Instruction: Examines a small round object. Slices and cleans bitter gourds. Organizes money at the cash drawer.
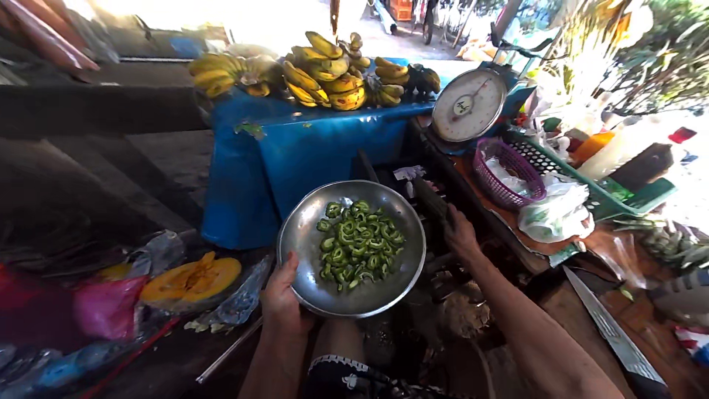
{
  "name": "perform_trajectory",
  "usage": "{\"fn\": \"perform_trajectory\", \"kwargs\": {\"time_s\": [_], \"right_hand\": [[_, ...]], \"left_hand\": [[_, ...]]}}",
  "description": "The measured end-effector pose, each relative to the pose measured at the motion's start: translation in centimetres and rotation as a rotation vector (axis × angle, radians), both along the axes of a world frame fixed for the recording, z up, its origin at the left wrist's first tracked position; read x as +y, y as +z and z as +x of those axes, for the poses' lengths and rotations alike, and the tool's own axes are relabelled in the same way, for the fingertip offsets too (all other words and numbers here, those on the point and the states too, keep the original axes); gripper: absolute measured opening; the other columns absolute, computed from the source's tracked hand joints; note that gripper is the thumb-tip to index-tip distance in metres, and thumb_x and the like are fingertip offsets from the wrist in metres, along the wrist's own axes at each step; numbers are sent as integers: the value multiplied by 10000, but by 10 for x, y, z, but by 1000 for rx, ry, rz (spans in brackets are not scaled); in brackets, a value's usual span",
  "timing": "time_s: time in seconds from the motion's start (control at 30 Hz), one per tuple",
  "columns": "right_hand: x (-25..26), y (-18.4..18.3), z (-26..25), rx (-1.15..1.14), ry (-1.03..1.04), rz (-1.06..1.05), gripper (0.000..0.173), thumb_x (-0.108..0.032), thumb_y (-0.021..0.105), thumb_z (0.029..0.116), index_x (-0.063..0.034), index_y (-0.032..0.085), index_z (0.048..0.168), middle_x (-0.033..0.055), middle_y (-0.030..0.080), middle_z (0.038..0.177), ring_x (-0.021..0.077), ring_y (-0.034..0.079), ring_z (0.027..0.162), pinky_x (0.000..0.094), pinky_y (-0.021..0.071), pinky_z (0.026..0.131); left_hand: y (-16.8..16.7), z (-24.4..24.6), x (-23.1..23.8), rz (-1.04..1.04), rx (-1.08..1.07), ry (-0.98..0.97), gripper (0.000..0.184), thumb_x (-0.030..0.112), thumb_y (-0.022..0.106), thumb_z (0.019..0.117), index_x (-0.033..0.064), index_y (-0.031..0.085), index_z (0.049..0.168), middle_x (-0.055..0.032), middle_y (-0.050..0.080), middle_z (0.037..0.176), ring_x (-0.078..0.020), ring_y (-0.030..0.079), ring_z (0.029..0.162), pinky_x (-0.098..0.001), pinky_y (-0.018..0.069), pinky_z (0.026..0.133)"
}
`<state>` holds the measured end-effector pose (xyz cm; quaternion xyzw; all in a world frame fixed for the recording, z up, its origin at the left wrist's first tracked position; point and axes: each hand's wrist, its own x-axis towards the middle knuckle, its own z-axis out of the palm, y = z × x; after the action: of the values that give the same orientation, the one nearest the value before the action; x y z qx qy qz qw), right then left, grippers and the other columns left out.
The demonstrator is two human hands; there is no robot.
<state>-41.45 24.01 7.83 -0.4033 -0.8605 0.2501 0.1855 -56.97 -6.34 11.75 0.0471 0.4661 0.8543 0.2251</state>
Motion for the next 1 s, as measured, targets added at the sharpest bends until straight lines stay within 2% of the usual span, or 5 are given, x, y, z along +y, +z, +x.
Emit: {"fn": "perform_trajectory", "kwargs": {"time_s": [0.17,0.23,0.37,0.83,1.0], "right_hand": [[-25,21,54,377,-65,-96,481,-176,466,1061,34,457,1493,227,629,1343,243,639,1215,395,498,1059],[-39,36,81,566,-66,-256,471,-183,447,1056,27,471,1477,139,682,1225,133,687,1030,306,571,911],[-69,62,136,808,-54,-573,454,-197,358,1079,40,437,1458,108,701,1040,162,685,790,296,595,682],[-166,106,295,996,-177,-946,376,-249,333,1087,-65,618,1251,106,732,1003,108,699,721,208,592,631],[-192,105,325,1096,-183,-1021,345,-277,382,1094,-70,624,1228,124,728,1010,110,710,725,205,601,636]], "left_hand": [[5,0,22,-14,-33,1,344,205,314,1120,67,487,1383,-94,697,1153,-167,714,1027,-375,618,866],[9,3,40,-45,-44,-12,353,211,339,1117,77,468,1418,-106,682,1189,-185,704,1054,-393,611,881],[15,18,85,-132,25,-101,381,228,376,1113,86,442,1460,-118,661,1245,-195,688,1100,-411,601,912],[-5,58,206,-272,35,-156,533,386,422,1105,124,317,1557,-153,442,1538,-286,479,1393,-540,447,1097],[-17,61,211,-418,389,-39,669,30,567,985,75,263,1579,-188,384,1572,-297,450,1410,-494,426,1126]]}}
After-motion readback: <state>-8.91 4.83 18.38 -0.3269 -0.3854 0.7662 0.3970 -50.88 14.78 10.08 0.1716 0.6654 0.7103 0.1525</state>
